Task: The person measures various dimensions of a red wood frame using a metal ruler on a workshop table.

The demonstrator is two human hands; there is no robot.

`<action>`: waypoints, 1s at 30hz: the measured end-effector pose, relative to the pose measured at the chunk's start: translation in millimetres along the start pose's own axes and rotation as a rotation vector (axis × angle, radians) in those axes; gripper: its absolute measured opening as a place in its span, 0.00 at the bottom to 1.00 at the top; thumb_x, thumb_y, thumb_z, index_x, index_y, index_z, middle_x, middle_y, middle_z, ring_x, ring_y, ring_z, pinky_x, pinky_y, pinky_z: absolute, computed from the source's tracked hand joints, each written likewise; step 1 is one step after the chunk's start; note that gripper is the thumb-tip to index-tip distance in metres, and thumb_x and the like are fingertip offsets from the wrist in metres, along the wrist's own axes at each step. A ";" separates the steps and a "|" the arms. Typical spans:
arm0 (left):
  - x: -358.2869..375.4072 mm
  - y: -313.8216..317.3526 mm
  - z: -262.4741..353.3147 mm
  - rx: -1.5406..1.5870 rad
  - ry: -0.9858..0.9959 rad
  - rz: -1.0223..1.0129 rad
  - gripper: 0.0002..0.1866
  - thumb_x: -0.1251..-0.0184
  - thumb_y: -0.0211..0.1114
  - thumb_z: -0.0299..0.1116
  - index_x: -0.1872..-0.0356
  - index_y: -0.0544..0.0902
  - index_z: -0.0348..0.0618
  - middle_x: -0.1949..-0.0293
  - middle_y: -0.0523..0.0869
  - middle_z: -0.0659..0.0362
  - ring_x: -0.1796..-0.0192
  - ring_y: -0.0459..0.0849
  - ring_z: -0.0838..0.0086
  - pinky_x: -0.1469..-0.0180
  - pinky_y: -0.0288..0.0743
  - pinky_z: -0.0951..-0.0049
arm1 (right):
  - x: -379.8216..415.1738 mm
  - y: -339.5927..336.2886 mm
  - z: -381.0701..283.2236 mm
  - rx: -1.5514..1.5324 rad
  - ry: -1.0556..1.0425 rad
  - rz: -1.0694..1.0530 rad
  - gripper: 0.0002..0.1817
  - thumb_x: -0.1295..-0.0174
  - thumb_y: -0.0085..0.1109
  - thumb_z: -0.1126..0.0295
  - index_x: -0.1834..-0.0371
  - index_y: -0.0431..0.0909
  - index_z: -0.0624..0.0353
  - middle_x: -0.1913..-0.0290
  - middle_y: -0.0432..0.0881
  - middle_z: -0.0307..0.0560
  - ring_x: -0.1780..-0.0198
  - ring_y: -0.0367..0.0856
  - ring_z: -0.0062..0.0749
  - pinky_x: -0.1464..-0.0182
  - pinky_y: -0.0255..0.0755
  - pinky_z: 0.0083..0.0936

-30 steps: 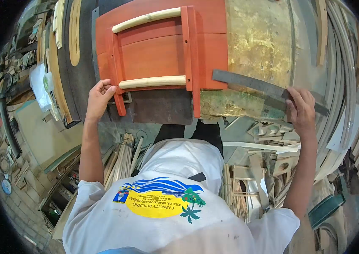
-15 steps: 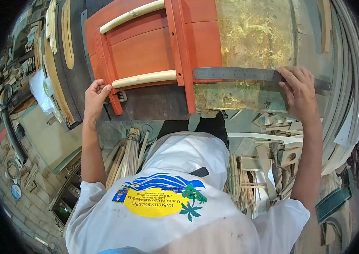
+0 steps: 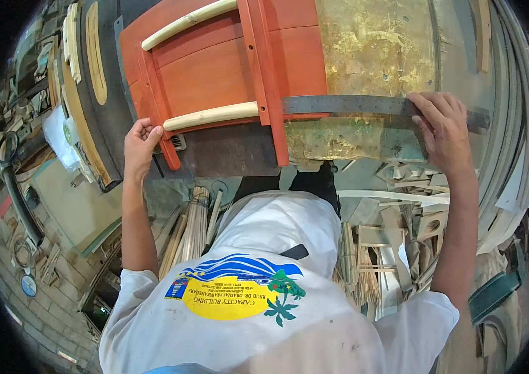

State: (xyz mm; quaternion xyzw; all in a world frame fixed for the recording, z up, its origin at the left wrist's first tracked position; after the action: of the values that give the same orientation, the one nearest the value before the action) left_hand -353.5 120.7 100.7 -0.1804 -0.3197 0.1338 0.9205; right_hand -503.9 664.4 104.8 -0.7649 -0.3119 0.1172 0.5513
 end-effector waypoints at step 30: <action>-0.7 -6.8 -2.8 -0.153 0.029 0.043 0.16 0.31 0.73 0.34 0.51 0.79 0.36 0.64 0.79 0.68 0.63 0.75 0.87 0.58 0.71 0.85 | -0.4 3.4 -1.3 0.032 -0.033 0.066 0.23 0.41 0.65 0.74 0.39 0.80 0.51 0.50 0.82 0.42 0.47 0.78 0.41 0.37 0.67 0.41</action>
State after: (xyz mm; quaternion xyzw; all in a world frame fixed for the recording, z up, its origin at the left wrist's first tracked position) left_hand -351.3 113.7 101.2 -0.2591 -0.3118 0.1261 0.9054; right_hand -502.3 662.5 102.1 -0.7639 -0.2939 0.1528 0.5539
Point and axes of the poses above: each hand's wrist, its own x-axis away from the middle knuckle, its own y-axis out of the palm, z = x × y, the point moved 5 cm from there along -x, towards the middle knuckle
